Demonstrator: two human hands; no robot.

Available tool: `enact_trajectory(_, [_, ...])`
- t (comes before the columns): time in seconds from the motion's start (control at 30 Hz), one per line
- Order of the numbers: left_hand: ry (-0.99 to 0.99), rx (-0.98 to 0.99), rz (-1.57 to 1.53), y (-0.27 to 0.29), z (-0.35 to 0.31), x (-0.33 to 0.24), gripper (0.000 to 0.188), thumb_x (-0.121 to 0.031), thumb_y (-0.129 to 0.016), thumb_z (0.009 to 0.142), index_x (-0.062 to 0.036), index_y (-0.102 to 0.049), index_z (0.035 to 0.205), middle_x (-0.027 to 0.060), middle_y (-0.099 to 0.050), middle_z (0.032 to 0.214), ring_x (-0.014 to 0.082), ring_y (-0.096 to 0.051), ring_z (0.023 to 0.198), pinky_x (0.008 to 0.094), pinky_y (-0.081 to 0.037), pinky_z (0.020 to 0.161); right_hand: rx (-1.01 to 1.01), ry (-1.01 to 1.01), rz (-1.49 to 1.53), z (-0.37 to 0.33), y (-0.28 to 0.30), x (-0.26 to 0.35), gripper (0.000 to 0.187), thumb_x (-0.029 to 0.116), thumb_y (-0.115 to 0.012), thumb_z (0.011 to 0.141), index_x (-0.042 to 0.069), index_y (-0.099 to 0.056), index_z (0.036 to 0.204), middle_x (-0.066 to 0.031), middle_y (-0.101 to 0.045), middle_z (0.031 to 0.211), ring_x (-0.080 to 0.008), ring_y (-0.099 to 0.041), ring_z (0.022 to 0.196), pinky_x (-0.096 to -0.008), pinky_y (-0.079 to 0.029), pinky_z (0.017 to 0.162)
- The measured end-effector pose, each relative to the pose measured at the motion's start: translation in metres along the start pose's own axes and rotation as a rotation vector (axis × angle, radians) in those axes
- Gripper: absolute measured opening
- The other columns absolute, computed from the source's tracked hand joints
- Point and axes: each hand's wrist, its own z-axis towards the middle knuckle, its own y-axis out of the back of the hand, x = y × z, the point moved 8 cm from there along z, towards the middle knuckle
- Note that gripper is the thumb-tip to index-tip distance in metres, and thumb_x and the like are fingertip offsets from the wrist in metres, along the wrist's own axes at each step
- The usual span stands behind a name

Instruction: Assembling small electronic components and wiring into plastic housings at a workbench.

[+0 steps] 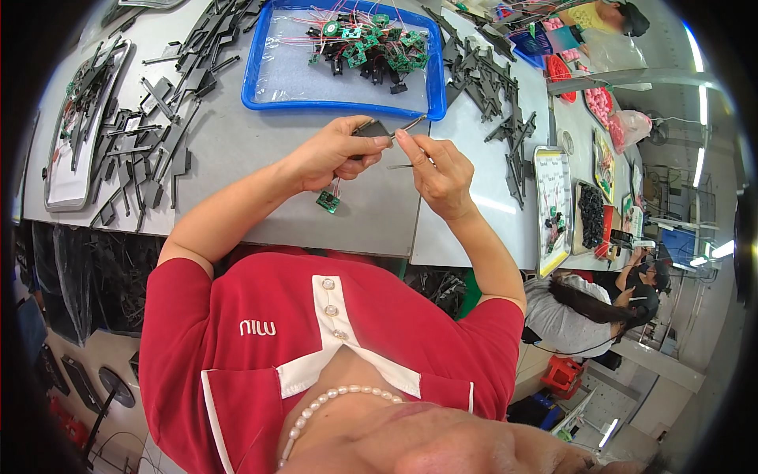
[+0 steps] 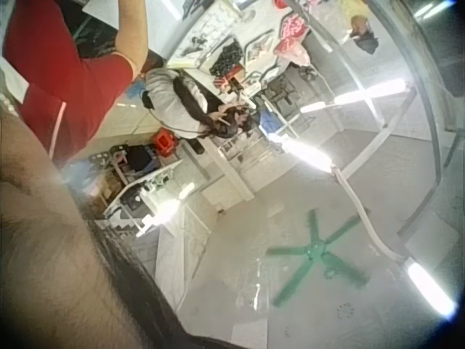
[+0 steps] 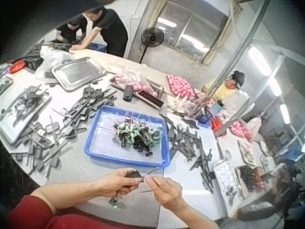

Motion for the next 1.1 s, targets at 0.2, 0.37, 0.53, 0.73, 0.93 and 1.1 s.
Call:
enact_trajectory(0.2, [-0.005,0.024,0.006,-0.001,-0.002,-0.005,0.014,-0.017,-0.057,0.088,-0.0081,-0.047,0.085,-0.0015,-0.046,0.066,0.0009,-0.030,0.045,0.0180,-0.018,0.038,-0.060,-0.025,0.086,-0.004,0.003,-0.012,0.047,-0.002,-0.062,0.060,0.012,-0.066,0.104,0.0022,-0.059,0.083,-0.0127,-0.052,0.059,-0.0238,-0.043,0.048])
enact_trajectory(0.37, [-0.028,0.032,-0.001,0.001,0.000,-0.002,0.013,-0.016,-0.056,0.088,-0.0077,-0.046,0.086,-0.0012,-0.046,0.067,0.0010,-0.030,0.045,0.0180,-0.018,0.038,0.029,0.019,0.035,0.002,0.001,0.002,0.044,-0.001,-0.061,0.061,0.013,-0.066,0.102,0.0020,-0.060,0.083,-0.0131,-0.053,0.060,-0.0241,-0.045,0.049])
enact_trajectory(0.53, [-0.044,-0.015,0.047,0.002,0.000,-0.004,0.013,-0.015,-0.055,0.087,-0.0077,-0.045,0.085,-0.0015,-0.045,0.066,0.0012,-0.030,0.045,0.0182,-0.019,0.038,0.052,0.024,0.048,0.006,0.002,-0.001,0.042,0.000,-0.062,0.062,0.012,-0.066,0.102,0.0019,-0.060,0.086,-0.0125,-0.054,0.061,-0.0242,-0.045,0.050])
enact_trajectory(0.73, [-0.023,-0.007,0.042,-0.001,-0.003,-0.007,0.014,-0.016,-0.056,0.087,-0.0076,-0.045,0.084,-0.0017,-0.045,0.065,0.0016,-0.031,0.046,0.0184,-0.019,0.039,0.099,0.107,-0.013,0.010,0.005,0.001,0.040,0.004,-0.062,0.062,0.010,-0.065,0.102,0.0020,-0.061,0.089,-0.0115,-0.053,0.061,-0.0236,-0.044,0.049])
enact_trajectory(0.93, [-0.060,-0.081,0.128,0.005,-0.001,-0.007,0.014,-0.016,-0.057,0.086,-0.0087,-0.046,0.082,-0.0026,-0.044,0.064,0.0015,-0.031,0.047,0.0189,-0.019,0.039,0.218,0.121,-0.075,0.016,0.003,0.011,0.042,0.007,-0.063,0.062,0.009,-0.064,0.105,0.0021,-0.059,0.089,-0.0118,-0.052,0.061,-0.0243,-0.044,0.050])
enact_trajectory(1.1, [-0.072,-0.109,0.115,0.015,0.004,-0.002,0.014,-0.016,-0.058,0.086,-0.0093,-0.046,0.084,-0.0026,-0.045,0.064,0.0012,-0.030,0.046,0.0185,-0.018,0.038,0.359,0.104,-0.158,0.018,-0.009,0.013,0.045,0.010,-0.063,0.064,0.010,-0.061,0.109,0.0020,-0.057,0.089,-0.0134,-0.050,0.061,-0.0250,-0.043,0.050])
